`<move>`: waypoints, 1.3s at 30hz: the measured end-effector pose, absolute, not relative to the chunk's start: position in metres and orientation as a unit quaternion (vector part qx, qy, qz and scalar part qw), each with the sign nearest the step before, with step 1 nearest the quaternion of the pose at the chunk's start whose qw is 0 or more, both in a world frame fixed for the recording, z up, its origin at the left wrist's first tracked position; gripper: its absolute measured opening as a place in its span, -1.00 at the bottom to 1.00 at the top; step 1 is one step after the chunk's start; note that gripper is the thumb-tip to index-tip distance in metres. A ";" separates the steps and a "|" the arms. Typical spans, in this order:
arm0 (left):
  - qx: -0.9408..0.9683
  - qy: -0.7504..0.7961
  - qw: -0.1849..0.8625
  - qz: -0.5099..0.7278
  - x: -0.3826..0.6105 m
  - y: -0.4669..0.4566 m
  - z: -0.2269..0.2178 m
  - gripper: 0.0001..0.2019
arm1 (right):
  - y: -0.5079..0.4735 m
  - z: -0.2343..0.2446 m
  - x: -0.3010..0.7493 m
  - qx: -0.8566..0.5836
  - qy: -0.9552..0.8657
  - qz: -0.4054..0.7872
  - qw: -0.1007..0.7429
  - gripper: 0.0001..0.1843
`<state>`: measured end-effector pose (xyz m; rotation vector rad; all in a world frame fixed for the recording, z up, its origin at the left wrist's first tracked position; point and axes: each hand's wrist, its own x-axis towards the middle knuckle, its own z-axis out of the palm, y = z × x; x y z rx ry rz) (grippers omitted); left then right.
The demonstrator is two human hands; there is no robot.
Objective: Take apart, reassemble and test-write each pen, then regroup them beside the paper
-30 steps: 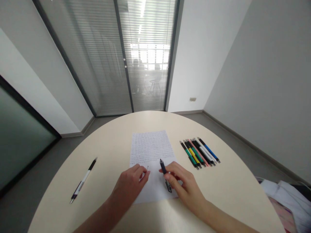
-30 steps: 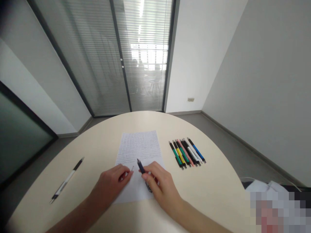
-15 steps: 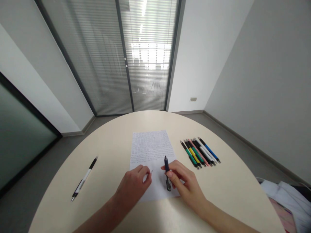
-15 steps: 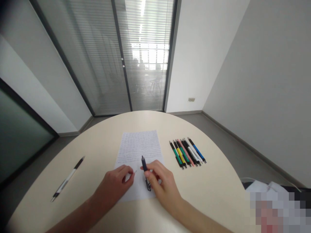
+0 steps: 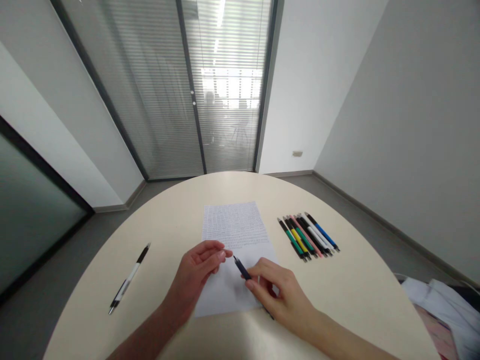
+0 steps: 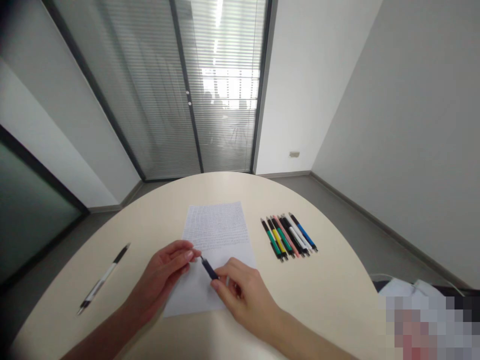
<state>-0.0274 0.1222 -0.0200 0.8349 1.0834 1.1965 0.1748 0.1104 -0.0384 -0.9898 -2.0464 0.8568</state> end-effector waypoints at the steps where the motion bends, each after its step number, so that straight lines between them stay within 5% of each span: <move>1: 0.342 0.460 0.630 0.524 -0.027 0.122 -0.019 -0.74 | 0.110 -0.040 0.175 -0.378 -0.793 0.332 0.343 -0.83; 16: 0.342 0.426 0.659 0.517 -0.025 0.120 -0.018 -0.78 | 0.110 -0.040 0.174 -0.369 -0.811 0.320 0.323 -0.85; 31: 0.519 0.459 0.523 0.496 -0.031 0.118 -0.025 -0.93 | 0.110 -0.041 0.175 -0.369 -0.816 0.305 0.323 -0.86; 39: 0.503 0.459 0.559 0.473 -0.030 0.119 -0.026 -0.89 | 0.108 -0.042 0.176 -0.365 -0.816 0.300 0.334 -0.86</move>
